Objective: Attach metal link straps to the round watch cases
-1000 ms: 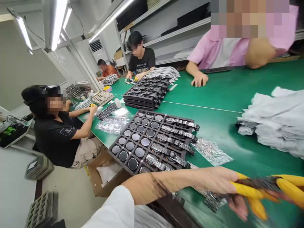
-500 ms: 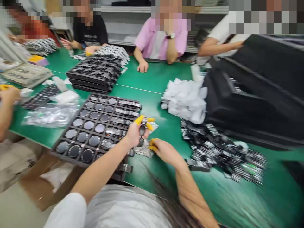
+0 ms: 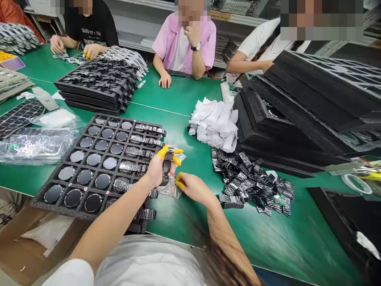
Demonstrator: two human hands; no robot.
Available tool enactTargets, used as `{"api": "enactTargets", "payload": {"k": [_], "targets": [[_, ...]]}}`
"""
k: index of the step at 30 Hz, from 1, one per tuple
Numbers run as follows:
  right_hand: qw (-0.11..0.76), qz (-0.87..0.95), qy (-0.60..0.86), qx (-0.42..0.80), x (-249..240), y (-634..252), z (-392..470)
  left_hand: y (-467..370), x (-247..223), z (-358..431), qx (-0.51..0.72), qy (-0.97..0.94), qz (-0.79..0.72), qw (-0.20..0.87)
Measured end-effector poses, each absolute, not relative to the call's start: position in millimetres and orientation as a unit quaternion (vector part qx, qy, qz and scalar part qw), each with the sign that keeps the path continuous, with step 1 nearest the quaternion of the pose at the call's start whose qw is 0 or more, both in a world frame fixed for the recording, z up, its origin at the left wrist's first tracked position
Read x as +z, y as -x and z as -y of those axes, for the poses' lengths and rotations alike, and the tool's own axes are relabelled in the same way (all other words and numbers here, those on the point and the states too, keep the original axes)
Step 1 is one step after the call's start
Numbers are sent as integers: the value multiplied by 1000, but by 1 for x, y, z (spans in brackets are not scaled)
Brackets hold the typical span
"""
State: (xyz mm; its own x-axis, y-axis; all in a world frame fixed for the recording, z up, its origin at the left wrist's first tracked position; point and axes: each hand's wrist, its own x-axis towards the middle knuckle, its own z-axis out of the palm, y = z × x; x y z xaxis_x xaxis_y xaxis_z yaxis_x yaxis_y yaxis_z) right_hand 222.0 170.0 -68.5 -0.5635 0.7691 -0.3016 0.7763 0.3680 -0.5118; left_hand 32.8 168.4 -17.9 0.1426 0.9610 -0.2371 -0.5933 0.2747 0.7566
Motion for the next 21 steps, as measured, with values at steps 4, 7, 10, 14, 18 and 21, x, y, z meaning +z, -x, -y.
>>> {"api": "enactTargets", "payload": {"k": [4, 7, 10, 14, 18, 21], "targets": [[-42, -813, -420, -401, -66, -236, -180, -33, -20, -169, 533, -256, -390, 706], [-110, -798, -419, -420, -66, -240, -183, -33, -21, -169, 515, -262, -412, 704], [-213, -745, -445, -448, -68, -235, -181, -33, -22, -168, 484, -295, -428, 704], [-351, -570, -423, -611, -68, -224, -177, -34, -24, -166, 425, -345, -439, 712], [-468, -435, -393, -661, -60, -217, -176, -38, -27, -162, 406, -373, -437, 711], [-509, -397, -381, -662, -54, -216, -176, -40, -29, -159, 394, -387, -434, 712]]}}
